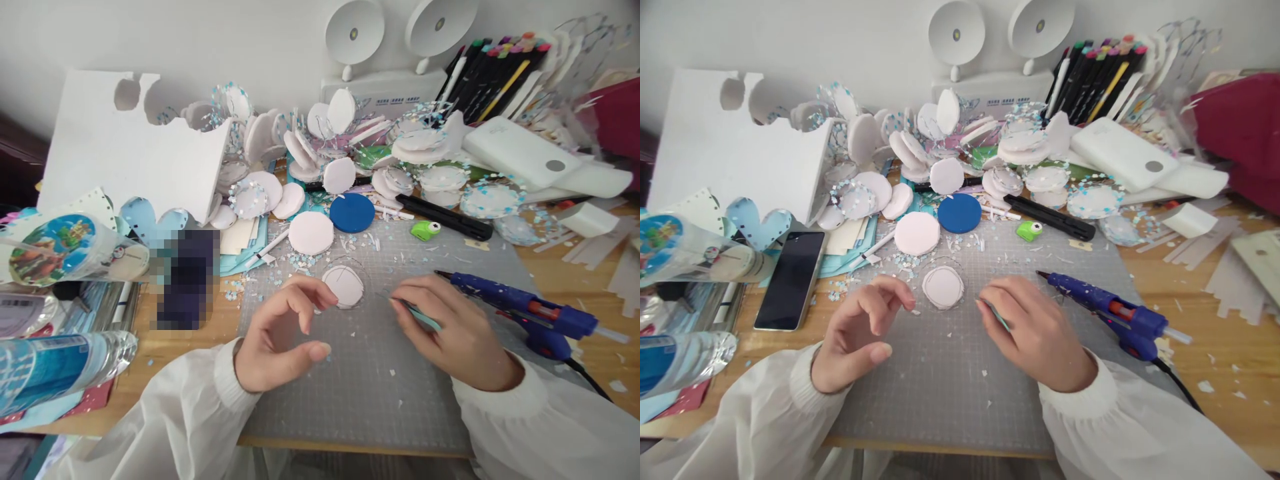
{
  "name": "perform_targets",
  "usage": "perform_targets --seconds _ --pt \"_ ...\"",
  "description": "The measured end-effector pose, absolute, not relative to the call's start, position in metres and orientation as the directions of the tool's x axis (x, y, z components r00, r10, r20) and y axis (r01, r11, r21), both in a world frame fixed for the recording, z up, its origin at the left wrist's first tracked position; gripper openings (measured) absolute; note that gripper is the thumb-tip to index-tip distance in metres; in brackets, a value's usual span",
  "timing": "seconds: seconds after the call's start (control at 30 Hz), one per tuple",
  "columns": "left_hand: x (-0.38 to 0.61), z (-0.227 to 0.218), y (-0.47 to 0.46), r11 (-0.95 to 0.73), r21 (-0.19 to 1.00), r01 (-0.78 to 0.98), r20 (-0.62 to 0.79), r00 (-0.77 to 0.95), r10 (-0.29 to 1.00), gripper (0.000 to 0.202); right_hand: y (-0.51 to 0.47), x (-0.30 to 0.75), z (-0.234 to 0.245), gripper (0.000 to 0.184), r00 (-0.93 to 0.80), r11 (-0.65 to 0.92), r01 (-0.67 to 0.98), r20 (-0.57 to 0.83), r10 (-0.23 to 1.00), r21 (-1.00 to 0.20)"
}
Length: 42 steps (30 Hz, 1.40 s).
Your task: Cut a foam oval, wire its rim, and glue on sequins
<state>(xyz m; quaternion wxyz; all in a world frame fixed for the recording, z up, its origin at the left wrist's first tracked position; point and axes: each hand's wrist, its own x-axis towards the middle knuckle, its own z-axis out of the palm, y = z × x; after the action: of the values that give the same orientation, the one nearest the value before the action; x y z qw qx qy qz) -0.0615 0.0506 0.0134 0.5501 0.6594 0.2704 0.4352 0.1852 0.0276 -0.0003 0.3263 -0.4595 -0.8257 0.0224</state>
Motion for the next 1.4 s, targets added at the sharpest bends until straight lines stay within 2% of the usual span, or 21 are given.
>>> perform_targets --seconds 0.43,0.7,1.0,1.13,1.4 --pt "-0.0651 0.0156 0.0450 -0.172 0.975 -0.143 0.222 0.533 0.816 0.017 0.0280 0.1848 -0.0014 0.012 -0.373 0.592 0.741 0.540 0.755 -0.316" --pt "-0.0666 0.0097 0.0414 -0.047 0.992 -0.120 0.104 0.533 0.839 0.016 0.0278 0.1850 0.0001 0.010 -0.376 0.583 0.749 0.524 0.764 -0.313" --pt "-0.0678 0.0122 0.0415 -0.042 0.998 -0.054 0.065 0.565 0.822 0.017 0.0279 0.1845 -0.0008 0.011 -0.370 0.579 0.749 0.522 0.769 -0.322" --pt "-0.0676 0.0156 0.0429 -0.073 0.995 -0.074 0.103 0.594 0.798 0.019 0.0277 0.1850 -0.0006 0.010 -0.371 0.581 0.747 0.521 0.769 -0.325" --pt "-0.0629 0.0107 0.0419 -0.063 0.996 -0.055 0.083 0.546 0.833 0.026 0.0281 0.1843 0.0007 0.009 -0.377 0.576 0.755 0.511 0.773 -0.313"
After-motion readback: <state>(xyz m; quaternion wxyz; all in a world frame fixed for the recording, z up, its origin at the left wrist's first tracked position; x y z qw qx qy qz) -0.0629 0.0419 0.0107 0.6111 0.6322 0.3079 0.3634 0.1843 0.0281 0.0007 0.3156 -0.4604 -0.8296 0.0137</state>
